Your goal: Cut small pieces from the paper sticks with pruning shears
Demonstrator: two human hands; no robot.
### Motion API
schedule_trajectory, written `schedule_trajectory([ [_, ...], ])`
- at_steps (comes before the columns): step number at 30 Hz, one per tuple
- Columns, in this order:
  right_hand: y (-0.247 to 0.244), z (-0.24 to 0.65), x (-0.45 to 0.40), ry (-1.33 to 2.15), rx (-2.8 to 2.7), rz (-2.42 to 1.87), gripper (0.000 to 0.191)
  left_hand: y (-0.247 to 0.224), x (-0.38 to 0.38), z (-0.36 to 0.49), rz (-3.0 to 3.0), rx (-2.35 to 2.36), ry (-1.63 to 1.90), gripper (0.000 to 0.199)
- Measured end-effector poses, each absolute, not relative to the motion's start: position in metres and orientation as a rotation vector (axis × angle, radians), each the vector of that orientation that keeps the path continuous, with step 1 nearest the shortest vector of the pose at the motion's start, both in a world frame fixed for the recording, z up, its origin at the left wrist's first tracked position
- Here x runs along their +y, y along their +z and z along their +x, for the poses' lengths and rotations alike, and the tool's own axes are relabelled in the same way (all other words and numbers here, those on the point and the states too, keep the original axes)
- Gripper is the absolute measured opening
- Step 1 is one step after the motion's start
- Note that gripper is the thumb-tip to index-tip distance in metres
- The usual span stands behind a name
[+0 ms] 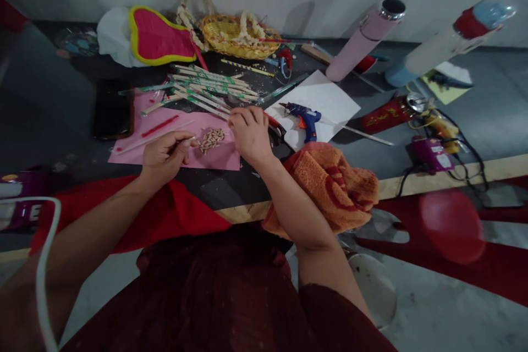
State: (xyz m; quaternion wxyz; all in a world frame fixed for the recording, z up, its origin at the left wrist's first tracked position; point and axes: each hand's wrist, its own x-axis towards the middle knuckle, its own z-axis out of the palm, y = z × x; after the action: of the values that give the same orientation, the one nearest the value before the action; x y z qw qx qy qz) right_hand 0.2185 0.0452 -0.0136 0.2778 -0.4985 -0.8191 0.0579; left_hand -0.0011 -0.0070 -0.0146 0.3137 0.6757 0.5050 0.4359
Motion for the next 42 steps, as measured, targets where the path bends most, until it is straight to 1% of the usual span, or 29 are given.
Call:
schedule_trajectory([
  [4,-0.009,0.201,0.032,0.447,-2.198,-0.98,0.015,-0.015,-0.006,0.0,1.84,1.378,1.084,0.025],
  [9,-0.009,0.189,0.018,0.644,-2.169,-0.972,0.008,-0.016,-0.006,0.002,1.962,1.407,1.049,0.026],
  [12,-0.01,0.188,0.017,0.667,-2.136,-1.009,0.008,-0.017,-0.007,0.002,1.941,1.379,1.017,0.026],
  [22,-0.01,0.188,0.016,0.691,-2.076,-0.95,0.006,-0.015,-0.008,0.004,1.847,1.355,1.005,0.016],
  [36,-0.015,0.183,0.013,0.943,-1.849,-0.964,0.007,-0.015,-0.009,0.003,2.017,1.438,1.006,0.016],
  [39,-0.014,0.182,0.012,0.982,-1.844,-0.954,0.011,-0.015,-0.009,0.002,2.011,1.432,1.01,0.017],
  [42,-0.014,0.182,0.013,1.033,-1.817,-0.944,0.019,-0.015,-0.01,0.002,1.995,1.429,1.001,0.019],
])
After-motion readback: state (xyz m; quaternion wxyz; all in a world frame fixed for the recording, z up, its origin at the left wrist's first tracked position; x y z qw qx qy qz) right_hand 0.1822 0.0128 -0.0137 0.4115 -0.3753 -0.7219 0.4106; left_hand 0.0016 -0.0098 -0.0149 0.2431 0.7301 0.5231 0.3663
